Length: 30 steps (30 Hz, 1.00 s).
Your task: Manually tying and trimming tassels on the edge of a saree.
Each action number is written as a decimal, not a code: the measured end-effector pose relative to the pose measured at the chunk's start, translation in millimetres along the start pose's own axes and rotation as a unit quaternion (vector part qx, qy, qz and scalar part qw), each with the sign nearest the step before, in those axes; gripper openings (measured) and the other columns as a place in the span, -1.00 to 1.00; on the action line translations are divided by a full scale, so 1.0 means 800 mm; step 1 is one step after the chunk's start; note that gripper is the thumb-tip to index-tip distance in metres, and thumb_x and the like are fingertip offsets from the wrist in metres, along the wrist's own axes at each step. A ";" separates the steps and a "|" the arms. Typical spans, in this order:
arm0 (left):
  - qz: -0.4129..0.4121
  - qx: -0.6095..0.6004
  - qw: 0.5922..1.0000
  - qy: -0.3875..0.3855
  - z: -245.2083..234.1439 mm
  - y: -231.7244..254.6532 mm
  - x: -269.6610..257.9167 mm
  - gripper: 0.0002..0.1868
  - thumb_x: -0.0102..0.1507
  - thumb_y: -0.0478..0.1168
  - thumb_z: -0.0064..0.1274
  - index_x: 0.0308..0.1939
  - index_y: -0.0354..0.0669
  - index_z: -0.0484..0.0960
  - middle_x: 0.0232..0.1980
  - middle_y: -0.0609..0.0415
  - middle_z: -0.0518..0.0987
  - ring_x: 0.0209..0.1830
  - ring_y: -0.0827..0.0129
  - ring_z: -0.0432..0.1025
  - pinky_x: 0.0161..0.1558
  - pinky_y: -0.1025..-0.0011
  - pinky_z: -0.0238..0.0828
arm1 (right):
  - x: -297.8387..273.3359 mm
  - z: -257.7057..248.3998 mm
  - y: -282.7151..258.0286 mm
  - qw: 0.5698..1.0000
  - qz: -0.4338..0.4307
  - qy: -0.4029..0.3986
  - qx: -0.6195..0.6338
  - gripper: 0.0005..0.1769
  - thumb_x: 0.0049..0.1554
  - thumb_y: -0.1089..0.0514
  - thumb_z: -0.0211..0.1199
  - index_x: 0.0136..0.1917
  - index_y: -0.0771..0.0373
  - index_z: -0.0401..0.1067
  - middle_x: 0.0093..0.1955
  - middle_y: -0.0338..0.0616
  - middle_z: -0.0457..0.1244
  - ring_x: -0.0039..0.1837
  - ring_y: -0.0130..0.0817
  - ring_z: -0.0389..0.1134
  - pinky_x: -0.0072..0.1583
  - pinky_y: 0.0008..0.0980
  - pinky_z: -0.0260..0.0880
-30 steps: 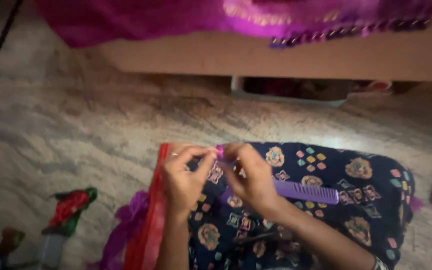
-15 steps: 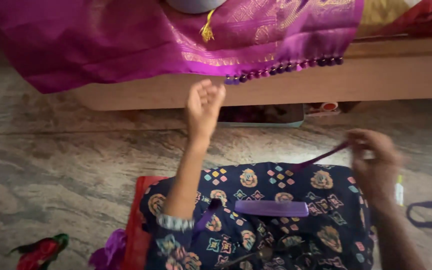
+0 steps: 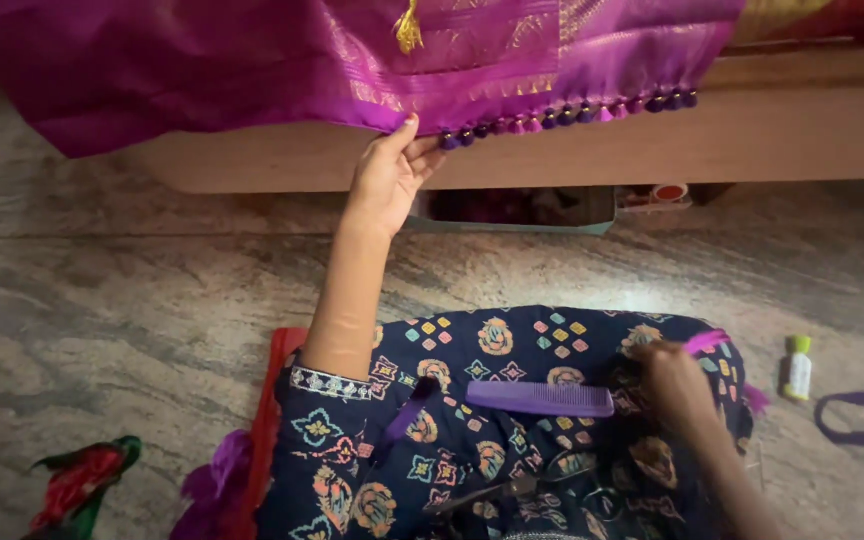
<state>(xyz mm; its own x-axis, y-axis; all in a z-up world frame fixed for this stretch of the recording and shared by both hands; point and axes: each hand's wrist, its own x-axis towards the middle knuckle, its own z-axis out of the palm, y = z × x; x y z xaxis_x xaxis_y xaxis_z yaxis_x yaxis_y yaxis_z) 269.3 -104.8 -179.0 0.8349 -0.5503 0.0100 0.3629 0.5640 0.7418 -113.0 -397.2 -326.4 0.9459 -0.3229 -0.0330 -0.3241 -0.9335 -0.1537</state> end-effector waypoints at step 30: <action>0.193 0.313 0.930 -0.007 0.042 -0.004 -0.026 -0.81 0.26 -0.33 0.24 -0.08 -0.36 0.72 -0.12 0.11 0.69 -0.15 0.54 0.51 -0.01 0.49 0.43 | 0.210 -0.184 -0.219 0.888 -0.067 -0.030 0.454 -0.72 0.13 0.06 0.34 0.08 0.21 0.59 -0.04 -0.10 0.46 0.03 -0.31 0.50 0.10 -0.26 0.50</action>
<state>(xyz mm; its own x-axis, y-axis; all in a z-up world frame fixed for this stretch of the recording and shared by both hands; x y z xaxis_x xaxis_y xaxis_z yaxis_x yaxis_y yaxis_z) 236.6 -115.6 -159.0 0.8457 -0.3913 0.3628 -0.2796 0.2543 0.9258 99.7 -311.1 -159.9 0.9829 -0.1843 -0.0021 -0.0850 -0.4431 -0.8924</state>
